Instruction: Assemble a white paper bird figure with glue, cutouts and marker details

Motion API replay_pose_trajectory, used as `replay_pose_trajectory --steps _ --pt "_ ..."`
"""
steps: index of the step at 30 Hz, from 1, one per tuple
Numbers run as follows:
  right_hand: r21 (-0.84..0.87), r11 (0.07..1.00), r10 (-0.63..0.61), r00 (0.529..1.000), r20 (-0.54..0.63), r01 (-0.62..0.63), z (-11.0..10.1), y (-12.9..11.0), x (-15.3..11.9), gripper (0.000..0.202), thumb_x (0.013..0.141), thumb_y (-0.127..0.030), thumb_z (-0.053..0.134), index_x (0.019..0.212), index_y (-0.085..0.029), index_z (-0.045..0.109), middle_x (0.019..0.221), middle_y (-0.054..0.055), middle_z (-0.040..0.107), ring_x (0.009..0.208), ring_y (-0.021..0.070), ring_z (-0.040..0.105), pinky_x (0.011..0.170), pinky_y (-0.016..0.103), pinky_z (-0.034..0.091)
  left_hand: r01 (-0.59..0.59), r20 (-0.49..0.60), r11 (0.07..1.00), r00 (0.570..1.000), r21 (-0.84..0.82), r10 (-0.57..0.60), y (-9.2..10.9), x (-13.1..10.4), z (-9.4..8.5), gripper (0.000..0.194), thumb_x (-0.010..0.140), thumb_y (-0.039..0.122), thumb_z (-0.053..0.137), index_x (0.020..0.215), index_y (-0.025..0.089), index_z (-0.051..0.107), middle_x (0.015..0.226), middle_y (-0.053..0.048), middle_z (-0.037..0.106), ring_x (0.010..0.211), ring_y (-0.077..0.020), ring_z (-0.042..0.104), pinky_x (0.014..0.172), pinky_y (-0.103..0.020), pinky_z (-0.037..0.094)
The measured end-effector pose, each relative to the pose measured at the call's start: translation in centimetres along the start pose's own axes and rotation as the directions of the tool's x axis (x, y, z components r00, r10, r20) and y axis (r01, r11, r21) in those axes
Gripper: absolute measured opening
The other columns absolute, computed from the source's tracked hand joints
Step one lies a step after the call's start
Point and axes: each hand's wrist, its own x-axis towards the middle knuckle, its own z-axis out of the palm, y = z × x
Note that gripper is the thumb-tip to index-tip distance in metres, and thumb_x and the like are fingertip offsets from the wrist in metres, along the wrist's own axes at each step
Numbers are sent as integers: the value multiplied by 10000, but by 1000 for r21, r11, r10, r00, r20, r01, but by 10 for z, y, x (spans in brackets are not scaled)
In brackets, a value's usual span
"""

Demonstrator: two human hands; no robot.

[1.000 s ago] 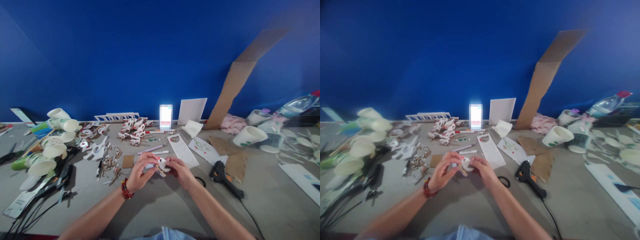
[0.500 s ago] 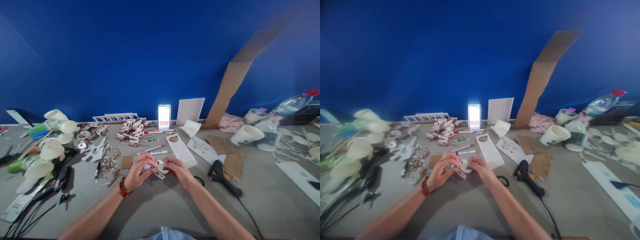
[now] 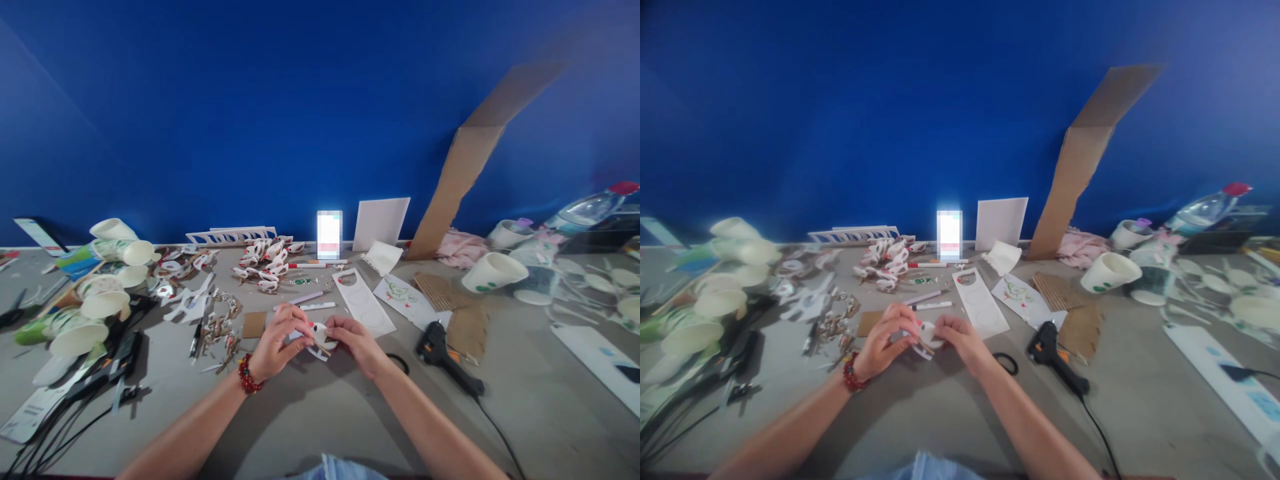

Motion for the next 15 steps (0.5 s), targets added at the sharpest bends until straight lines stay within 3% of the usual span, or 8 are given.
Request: replay_pose_trajectory --steps 5,9,11,13,15 --pt "-59 995 -79 997 -22 78 1 -3 -2 243 733 -396 715 671 -190 604 587 -28 547 555 120 456 554 241 343 1 -21 994 1000 -111 -3 -4 -4 2 226 887 385 595 975 186 654 986 -82 581 995 -234 529 935 -377 398" --pt "-187 962 -211 976 -51 198 1 -9 -6 206 759 -346 698 657 -197 598 610 -28 524 600 131 431 577 253 305 104 -71 965 990 -242 -125 -9 -6 5 357 920 426 518 1171 176 562 1170 -123 541 1129 -261 495 986 -394 394" --pt "-396 875 -311 950 -16 279 2 -12 -9 165 791 -274 661 661 -203 591 626 -27 521 612 135 431 584 258 290 149 -64 962 984 -229 -168 -10 -6 6 316 942 387 488 1170 183 566 1208 -119 537 1163 -254 483 1010 -383 373" --pt "-618 703 -393 916 77 353 6 -15 -12 141 822 -216 600 684 -209 575 649 -25 530 620 138 449 591 260 293 158 -25 971 986 -181 -165 -9 -4 8 267 930 359 520 1122 186 591 1170 -107 567 1146 -246 493 1013 -374 362" --pt "-733 550 -425 890 167 400 9 -15 -14 123 832 -187 560 712 -212 558 676 -22 543 631 140 471 598 257 306 152 16 979 988 -133 -151 -8 -3 11 204 902 345 570 1018 182 615 1061 -91 606 1067 -237 523 974 -363 381"
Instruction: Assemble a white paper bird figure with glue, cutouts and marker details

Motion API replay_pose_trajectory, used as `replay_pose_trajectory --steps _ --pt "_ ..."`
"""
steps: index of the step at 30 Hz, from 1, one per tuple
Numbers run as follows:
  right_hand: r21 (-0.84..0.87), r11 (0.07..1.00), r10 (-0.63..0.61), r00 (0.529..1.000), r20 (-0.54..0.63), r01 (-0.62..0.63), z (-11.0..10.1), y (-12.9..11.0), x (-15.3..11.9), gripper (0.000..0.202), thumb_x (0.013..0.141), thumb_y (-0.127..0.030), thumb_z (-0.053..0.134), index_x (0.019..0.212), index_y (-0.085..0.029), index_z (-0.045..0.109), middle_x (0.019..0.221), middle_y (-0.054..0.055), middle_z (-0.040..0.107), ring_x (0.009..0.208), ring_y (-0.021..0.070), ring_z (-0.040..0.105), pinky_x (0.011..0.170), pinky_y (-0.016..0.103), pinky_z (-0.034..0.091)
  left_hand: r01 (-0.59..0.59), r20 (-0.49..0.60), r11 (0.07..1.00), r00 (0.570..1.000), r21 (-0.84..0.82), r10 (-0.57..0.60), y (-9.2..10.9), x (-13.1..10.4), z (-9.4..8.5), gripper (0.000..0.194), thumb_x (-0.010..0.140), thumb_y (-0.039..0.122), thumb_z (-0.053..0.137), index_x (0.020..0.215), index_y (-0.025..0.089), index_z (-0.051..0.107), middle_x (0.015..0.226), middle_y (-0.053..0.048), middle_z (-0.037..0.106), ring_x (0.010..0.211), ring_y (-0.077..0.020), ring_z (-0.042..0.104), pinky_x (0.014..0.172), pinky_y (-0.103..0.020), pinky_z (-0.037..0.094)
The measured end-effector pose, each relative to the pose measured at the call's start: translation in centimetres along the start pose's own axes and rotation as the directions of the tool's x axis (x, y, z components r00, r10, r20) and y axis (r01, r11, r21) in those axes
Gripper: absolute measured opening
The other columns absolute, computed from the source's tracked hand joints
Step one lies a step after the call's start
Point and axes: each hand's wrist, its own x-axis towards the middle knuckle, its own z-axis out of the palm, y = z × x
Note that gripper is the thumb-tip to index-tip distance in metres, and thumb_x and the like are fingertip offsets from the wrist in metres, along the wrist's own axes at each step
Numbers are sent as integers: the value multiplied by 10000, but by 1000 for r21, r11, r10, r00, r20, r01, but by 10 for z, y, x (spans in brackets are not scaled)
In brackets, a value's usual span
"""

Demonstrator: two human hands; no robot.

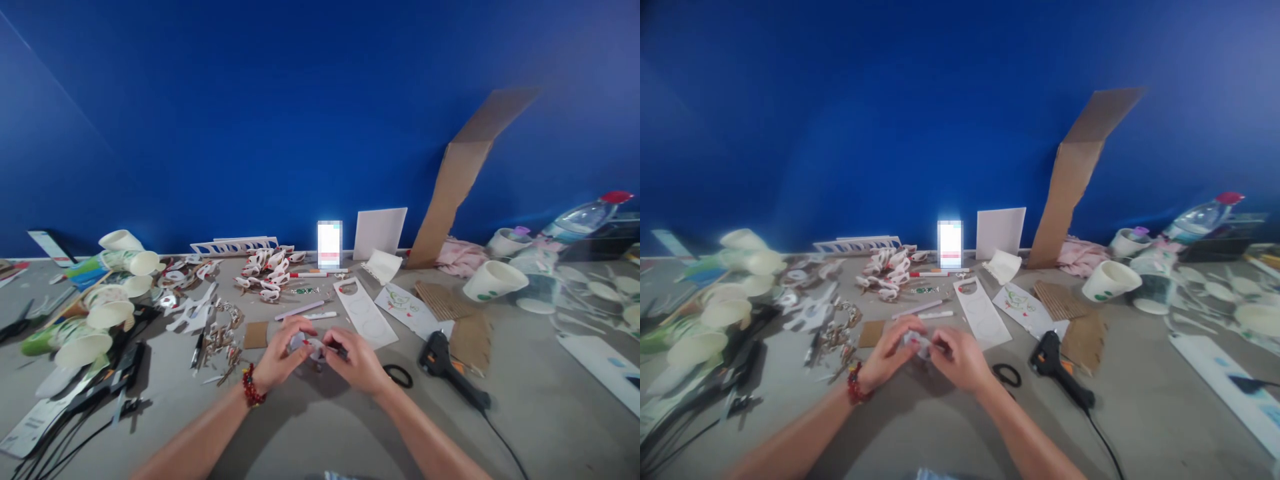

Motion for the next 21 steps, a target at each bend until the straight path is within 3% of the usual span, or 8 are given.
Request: replay_pose_trajectory --steps 4,8,11,15,18,21 --pt "-96 992 -80 996 29 83 2 -3 -1 75 853 -208 535 782 -207 558 735 -2 575 674 153 516 626 256 355 29 17 998 999 58 -30 1 0 4 162 887 331 577 829 181 593 889 -66 615 919 -215 541 868 -324 412" --pt "-1 999 -41 998 -50 41 -2 2 -2 96 860 -202 512 926 -203 582 845 26 611 759 169 569 674 259 412 106 -32 994 994 -15 -106 -4 -2 4 164 882 342 567 850 181 574 884 -47 591 874 -193 538 822 -292 414" --pt "74 997 -3 997 -79 9 -4 5 -2 86 854 -186 494 887 -200 573 817 16 593 740 160 569 658 249 424 187 -55 973 979 -134 -196 -8 -3 4 178 872 354 571 853 177 566 824 -24 564 784 -165 527 741 -264 420" --pt "34 999 12 999 -49 -11 -2 7 -2 50 850 -206 516 808 -201 542 722 -12 552 660 143 530 608 238 400 257 -49 940 960 -224 -274 -6 -3 6 176 865 348 580 854 173 567 760 -10 556 720 -148 527 691 -248 422" --pt "-24 1000 11 998 -54 -12 2 6 -2 77 853 -206 507 777 -205 518 699 -18 536 646 141 513 587 235 380 223 -78 964 969 -145 -236 -2 -3 7 134 863 310 572 857 177 585 793 -21 572 757 -159 538 710 -256 426" --pt "-76 997 -19 999 -45 16 3 4 -1 82 845 -192 498 764 -208 497 705 -16 534 652 145 514 600 242 389 124 -100 992 987 3 -123 2 -3 8 66 844 236 570 846 182 608 859 -41 601 850 -189 551 773 -285 431"
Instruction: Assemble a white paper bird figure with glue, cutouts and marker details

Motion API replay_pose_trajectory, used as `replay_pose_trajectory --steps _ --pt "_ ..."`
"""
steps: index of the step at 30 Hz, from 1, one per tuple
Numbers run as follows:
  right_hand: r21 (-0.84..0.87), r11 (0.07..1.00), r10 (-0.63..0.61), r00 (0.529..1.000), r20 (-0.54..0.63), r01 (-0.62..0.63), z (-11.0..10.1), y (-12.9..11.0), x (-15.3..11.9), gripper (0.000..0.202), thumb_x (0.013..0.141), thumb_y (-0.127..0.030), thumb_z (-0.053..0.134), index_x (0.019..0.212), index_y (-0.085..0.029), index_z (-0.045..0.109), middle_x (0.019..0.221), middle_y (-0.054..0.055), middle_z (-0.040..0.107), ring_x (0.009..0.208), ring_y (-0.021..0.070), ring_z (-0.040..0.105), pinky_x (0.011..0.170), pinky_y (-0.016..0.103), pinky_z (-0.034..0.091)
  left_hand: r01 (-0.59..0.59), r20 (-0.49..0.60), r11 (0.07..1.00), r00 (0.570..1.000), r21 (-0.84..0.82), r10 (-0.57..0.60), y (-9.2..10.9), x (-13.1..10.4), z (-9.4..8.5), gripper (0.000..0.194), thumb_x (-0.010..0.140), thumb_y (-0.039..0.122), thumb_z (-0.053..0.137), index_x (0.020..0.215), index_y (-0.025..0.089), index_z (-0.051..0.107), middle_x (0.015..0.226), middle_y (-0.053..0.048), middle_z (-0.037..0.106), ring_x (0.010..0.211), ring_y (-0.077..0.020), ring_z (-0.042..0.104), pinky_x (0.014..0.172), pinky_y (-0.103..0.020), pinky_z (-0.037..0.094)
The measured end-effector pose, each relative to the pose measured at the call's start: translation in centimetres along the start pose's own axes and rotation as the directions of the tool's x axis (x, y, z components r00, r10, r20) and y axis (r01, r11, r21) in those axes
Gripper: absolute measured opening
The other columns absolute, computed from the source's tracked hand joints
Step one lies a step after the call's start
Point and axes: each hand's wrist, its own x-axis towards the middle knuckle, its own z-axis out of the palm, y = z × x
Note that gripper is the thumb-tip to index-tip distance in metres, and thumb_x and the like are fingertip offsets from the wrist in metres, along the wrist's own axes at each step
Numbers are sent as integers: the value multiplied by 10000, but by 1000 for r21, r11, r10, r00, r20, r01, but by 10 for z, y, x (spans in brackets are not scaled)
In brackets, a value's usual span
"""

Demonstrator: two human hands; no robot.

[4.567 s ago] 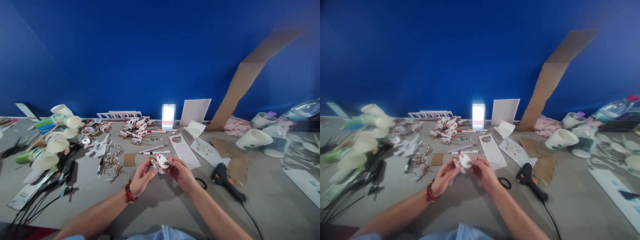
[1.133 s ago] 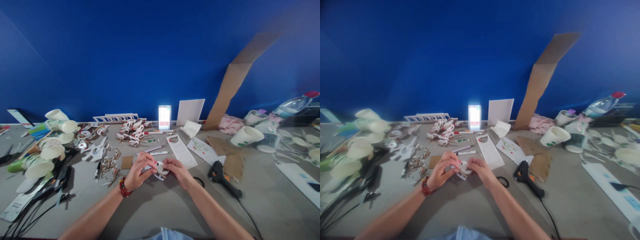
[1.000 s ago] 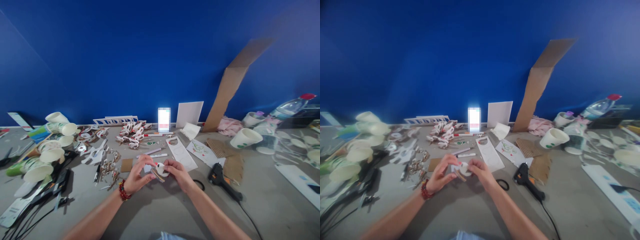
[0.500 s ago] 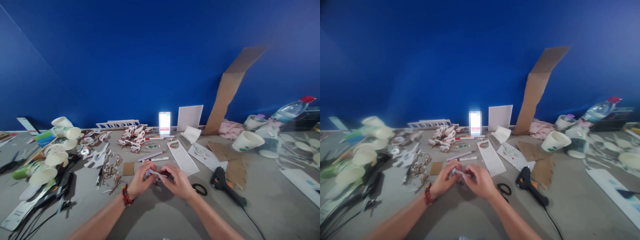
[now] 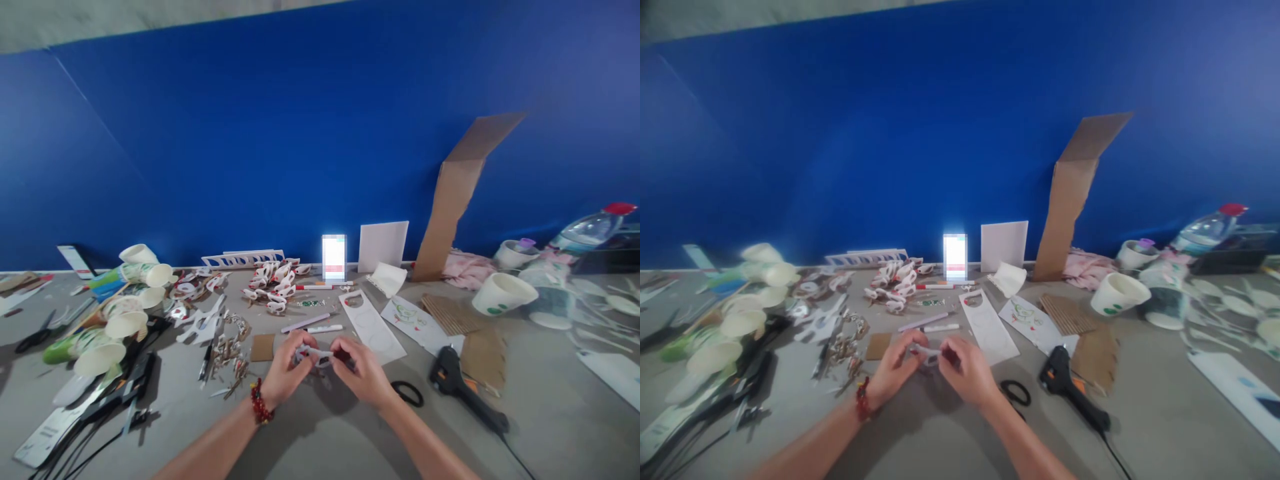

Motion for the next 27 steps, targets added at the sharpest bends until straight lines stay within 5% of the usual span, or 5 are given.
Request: replay_pose_trajectory --steps 6,15,27 --pt "-4 999 -52 997 -50 52 1 0 0 55 864 -212 485 881 -204 537 795 20 576 697 162 557 653 272 446 -68 -6 980 998 188 70 11 6 -11 37 819 193 613 794 192 641 878 -49 644 914 -208 571 856 -310 430" --pt "93 992 91 993 -72 -84 11 18 1 187 896 -346 476 972 -200 565 798 29 598 681 174 588 579 266 459 136 -288 959 956 250 -60 -17 18 -105 172 819 351 634 863 210 721 926 -42 721 905 -225 642 857 -321 460" --pt "10 997 75 996 -55 -75 13 21 3 182 880 -354 483 925 -206 579 891 60 653 691 182 600 629 300 483 161 -483 980 872 115 -86 -47 24 -170 281 817 425 586 927 174 649 874 -40 689 812 -187 631 716 -274 482"
